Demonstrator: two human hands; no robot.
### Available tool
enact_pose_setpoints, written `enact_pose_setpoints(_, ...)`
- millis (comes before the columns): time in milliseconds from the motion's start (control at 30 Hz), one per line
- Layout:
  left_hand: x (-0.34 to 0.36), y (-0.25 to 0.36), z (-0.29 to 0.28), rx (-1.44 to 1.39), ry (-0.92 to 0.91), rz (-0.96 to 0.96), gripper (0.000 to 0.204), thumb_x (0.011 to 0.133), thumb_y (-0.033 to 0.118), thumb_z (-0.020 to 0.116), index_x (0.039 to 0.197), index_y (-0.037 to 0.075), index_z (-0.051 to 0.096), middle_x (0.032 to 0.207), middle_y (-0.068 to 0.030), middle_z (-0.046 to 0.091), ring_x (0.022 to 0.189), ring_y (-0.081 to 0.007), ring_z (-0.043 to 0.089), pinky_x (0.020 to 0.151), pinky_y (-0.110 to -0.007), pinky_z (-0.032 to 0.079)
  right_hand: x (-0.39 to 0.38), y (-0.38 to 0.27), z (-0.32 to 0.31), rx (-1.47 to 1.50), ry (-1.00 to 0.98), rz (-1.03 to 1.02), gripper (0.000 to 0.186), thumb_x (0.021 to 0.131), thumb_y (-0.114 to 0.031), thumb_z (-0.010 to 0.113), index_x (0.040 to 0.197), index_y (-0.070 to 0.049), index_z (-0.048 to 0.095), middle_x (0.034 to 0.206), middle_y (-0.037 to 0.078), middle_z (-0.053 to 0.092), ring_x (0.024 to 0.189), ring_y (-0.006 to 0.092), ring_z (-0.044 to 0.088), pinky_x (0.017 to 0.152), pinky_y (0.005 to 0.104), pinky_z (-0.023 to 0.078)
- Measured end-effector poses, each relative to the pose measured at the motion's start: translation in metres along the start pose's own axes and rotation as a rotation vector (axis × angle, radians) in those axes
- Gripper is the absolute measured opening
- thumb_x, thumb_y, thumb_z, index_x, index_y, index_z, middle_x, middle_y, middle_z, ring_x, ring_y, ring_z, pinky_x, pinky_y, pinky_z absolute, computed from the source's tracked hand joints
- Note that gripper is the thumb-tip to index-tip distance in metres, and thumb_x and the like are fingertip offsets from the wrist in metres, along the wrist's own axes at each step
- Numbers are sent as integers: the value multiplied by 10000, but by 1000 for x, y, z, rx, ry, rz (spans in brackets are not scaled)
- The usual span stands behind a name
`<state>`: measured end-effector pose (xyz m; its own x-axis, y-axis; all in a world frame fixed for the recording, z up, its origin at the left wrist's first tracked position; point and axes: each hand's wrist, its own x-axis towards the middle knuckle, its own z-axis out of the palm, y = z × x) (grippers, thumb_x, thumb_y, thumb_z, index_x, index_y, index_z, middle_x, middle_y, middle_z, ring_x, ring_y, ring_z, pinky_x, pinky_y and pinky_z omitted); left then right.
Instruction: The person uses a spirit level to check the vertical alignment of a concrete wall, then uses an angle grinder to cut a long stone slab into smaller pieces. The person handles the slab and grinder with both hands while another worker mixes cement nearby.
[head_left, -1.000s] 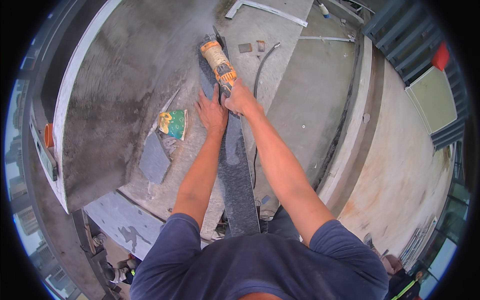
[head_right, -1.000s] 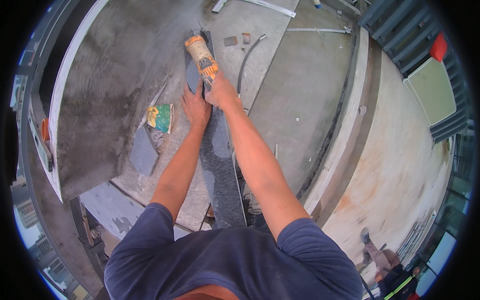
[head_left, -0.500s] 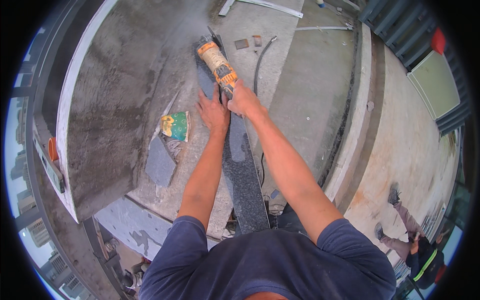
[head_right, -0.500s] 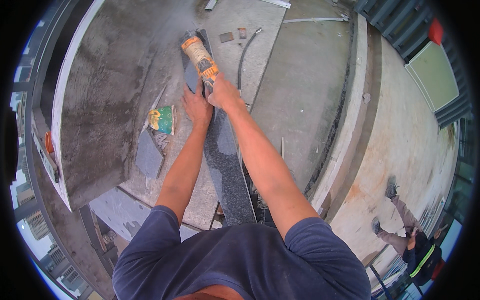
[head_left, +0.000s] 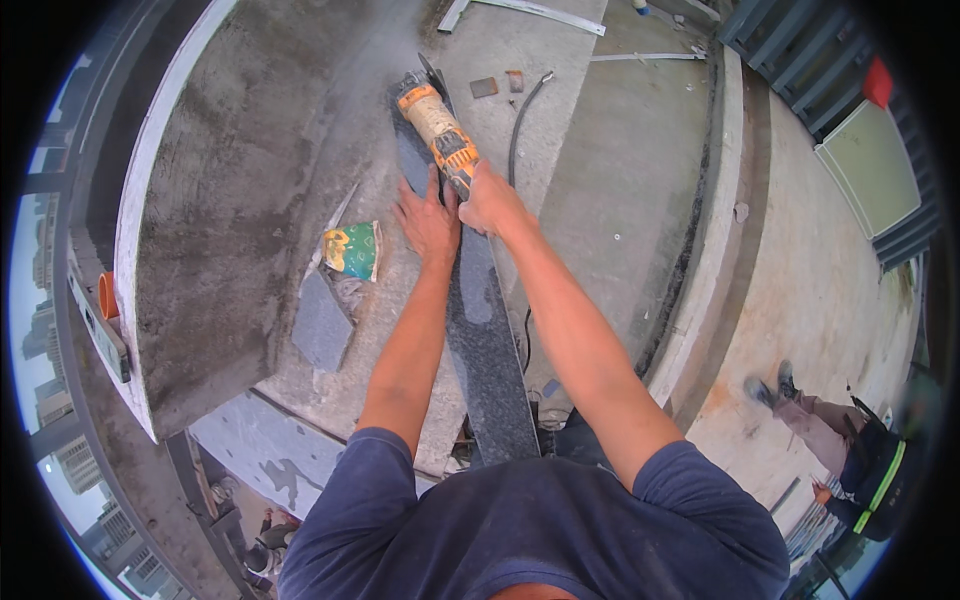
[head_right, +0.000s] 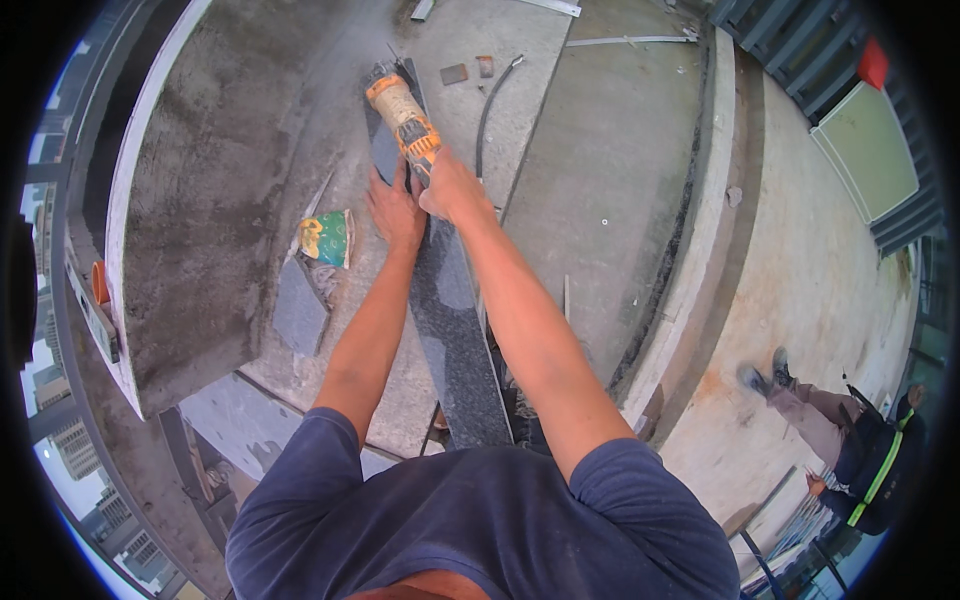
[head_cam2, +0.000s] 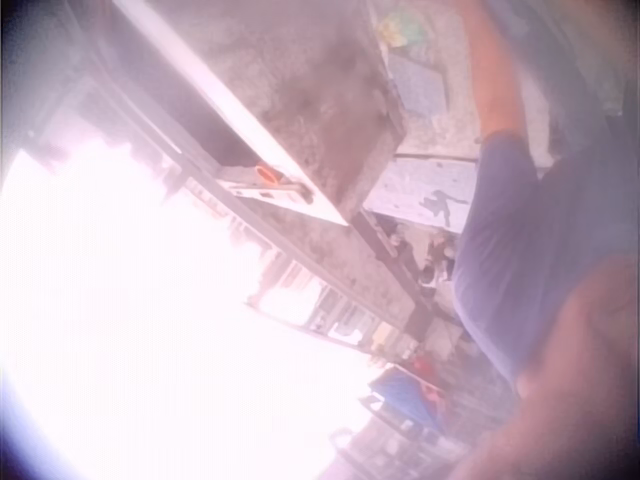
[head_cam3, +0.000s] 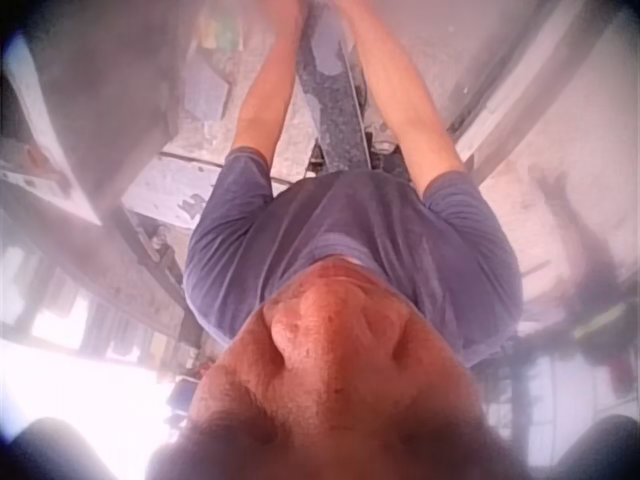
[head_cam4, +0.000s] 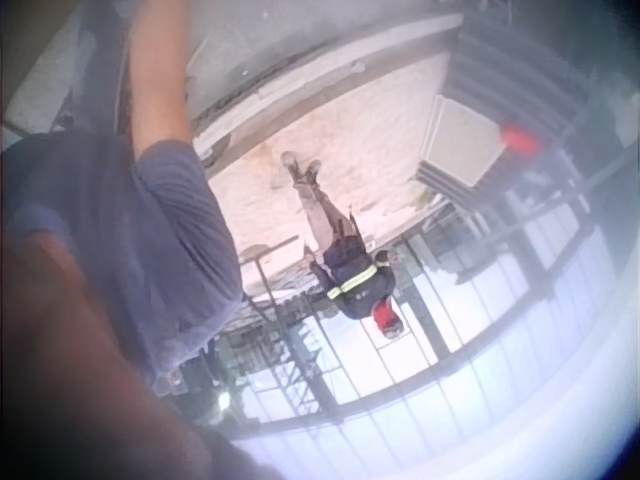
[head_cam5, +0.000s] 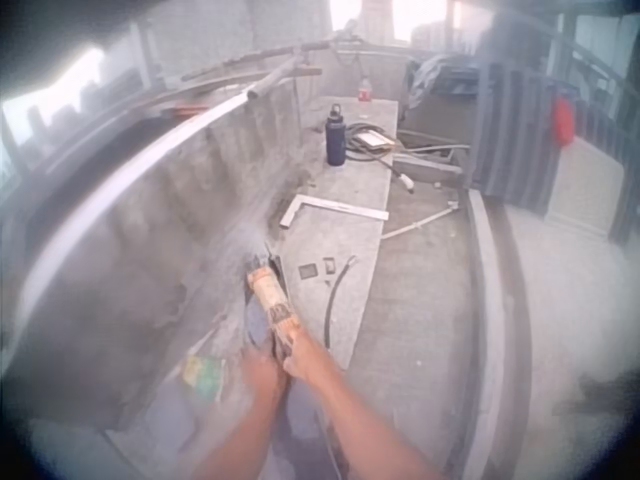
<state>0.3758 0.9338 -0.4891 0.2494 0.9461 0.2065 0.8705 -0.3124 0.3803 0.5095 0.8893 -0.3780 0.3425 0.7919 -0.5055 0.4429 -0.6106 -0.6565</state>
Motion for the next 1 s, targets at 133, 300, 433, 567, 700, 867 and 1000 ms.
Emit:
enact_pose_setpoints(133, 0, 5, -2, -6, -2, -5, 558, 1098, 489, 627, 1615, 279, 630, 1680, -315, 434, 1576, -450, 435, 1329, -633, 274, -11, 15, 6, -100, 95, -73, 729, 899, -94, 742, 1515, 125, 422, 1229, 349, 750, 1162, 479, 759, 962, 520, 614)
enact_pose_setpoints(300, 0, 4, -3, -2, -20, -24, 559, 1099, 500, 627, 1615, 287, 632, 1677, -318, 438, 1576, -455, 433, 1325, -634, 284, -10, 7, 0, -88, 16, 12, 762, 905, -112, 761, 1556, 82, 418, 1349, 345, 720, 1300, 481, 706, 1091, 523, 580)
enact_pose_setpoints(433, 0, 5, -3, 14, -14, -16, 560, 1101, 499, 623, 1617, 284, 631, 1679, -318, 436, 1578, -456, 430, 1326, -632, 284, -1, 3, -2, -63, -8, 28, 766, 902, -118, 760, 1554, 83, 413, 1322, 345, 732, 1288, 475, 716, 1080, 523, 583)
enact_pose_setpoints(567, 0, 6, -1, -8, -3, -3, 566, 1100, 493, 624, 1623, 277, 625, 1684, -319, 430, 1579, -458, 427, 1327, -632, 279, 8, 5, -4, -50, -19, 23, 746, 909, -157, 775, 1525, 83, 430, 1205, 323, 771, 1164, 453, 773, 990, 523, 612)
enact_pose_setpoints(700, -2, 2, 2, -7, 8, 6, 570, 1099, 485, 628, 1626, 268, 622, 1685, -319, 424, 1582, -460, 421, 1328, -634, 273, 5, -11, -11, 41, -55, 53, 725, 918, -210, 801, 1488, 75, 455, 1108, 297, 787, 1009, 425, 807, 878, 514, 631)
enact_pose_setpoints(867, 0, 6, -1, -4, -15, 11, 566, 1100, 472, 630, 1626, 262, 621, 1682, -321, 421, 1581, -459, 417, 1326, -635, 271, 7, -3, -10, 49, -11, 32, 724, 898, -171, 814, 1487, 76, 472, 1170, 304, 779, 1079, 427, 798, 925, 513, 629)
enact_pose_setpoints(1000, 1, -4, -2, -4, 14, 7, 562, 1103, 470, 628, 1622, 257, 625, 1678, -321, 428, 1566, -462, 438, 1323, -636, 277, -1, 3, 4, -108, 35, -60, 843, 913, -89, 724, 1606, 160, 314, 1095, 327, 773, 952, 407, 803, 778, 477, 632)
